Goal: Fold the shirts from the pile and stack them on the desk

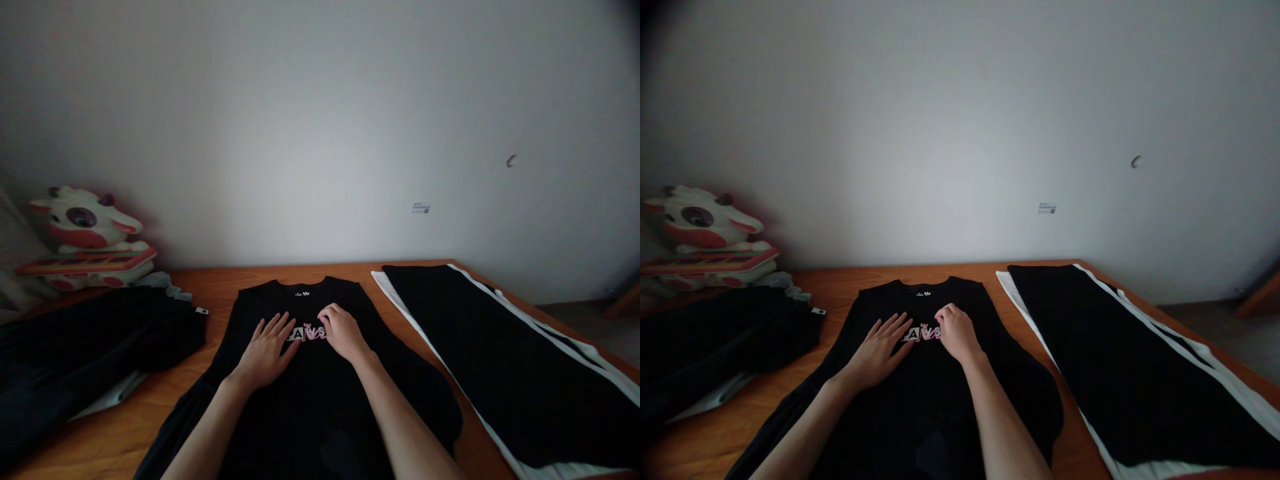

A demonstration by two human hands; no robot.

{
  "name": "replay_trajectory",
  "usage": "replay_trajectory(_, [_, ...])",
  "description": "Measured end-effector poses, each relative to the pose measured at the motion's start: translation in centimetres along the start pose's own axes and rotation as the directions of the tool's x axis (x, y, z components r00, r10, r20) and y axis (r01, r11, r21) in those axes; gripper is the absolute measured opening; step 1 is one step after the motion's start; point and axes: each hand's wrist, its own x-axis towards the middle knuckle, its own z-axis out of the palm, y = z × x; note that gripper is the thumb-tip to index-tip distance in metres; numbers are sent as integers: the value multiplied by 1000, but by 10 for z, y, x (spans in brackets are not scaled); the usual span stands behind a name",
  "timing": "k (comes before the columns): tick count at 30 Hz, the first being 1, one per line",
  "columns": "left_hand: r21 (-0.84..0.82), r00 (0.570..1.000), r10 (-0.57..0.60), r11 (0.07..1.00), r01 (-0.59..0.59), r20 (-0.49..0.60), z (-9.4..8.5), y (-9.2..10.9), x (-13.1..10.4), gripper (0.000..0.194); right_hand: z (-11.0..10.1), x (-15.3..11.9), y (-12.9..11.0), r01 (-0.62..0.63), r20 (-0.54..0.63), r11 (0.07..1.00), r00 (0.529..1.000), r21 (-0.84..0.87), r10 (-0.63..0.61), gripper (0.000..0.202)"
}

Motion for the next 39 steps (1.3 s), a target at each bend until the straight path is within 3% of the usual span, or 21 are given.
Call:
replay_trajectory(8, [11, 1000, 4, 1000, -4, -25, 4, -2, 0, 58, 5, 9, -4, 7, -165, 999, 986, -51, -15, 18])
replay_trajectory(13, [18, 1000, 3, 1000, -3, -20, 5, -3, 1, 57, 7, 4, -5, 52, -58, 999, 997, 7, -51, 16])
replay_trajectory(16, [9, 1000, -2, 1000, 2, -16, 4, -2, 1, 58, 4, 0, -7, -1, -56, 1000, 998, -3, 1, 22])
replay_trajectory(20, [2, 1000, 1, 1000, -1, -19, 4, -3, 1, 58, -1, -3, -11, -69, -35, 994, 997, -86, 67, 13])
replay_trajectory(27, [-3, 998, -9, 1000, 9, -67, 8, -6, 1, 64, -1, -7, -13, -80, -10, 993, 997, -88, 79, 17])
replay_trajectory(32, [12, 999, -12, 1000, 13, -45, 7, -4, 1, 63, 0, -8, -12, -125, -60, 990, 991, -73, 121, 27])
replay_trajectory(39, [21, 1000, -11, 1000, 11, -21, 5, -3, 0, 64, 1, 0, -2, -53, -19, 997, 998, -47, 52, 37])
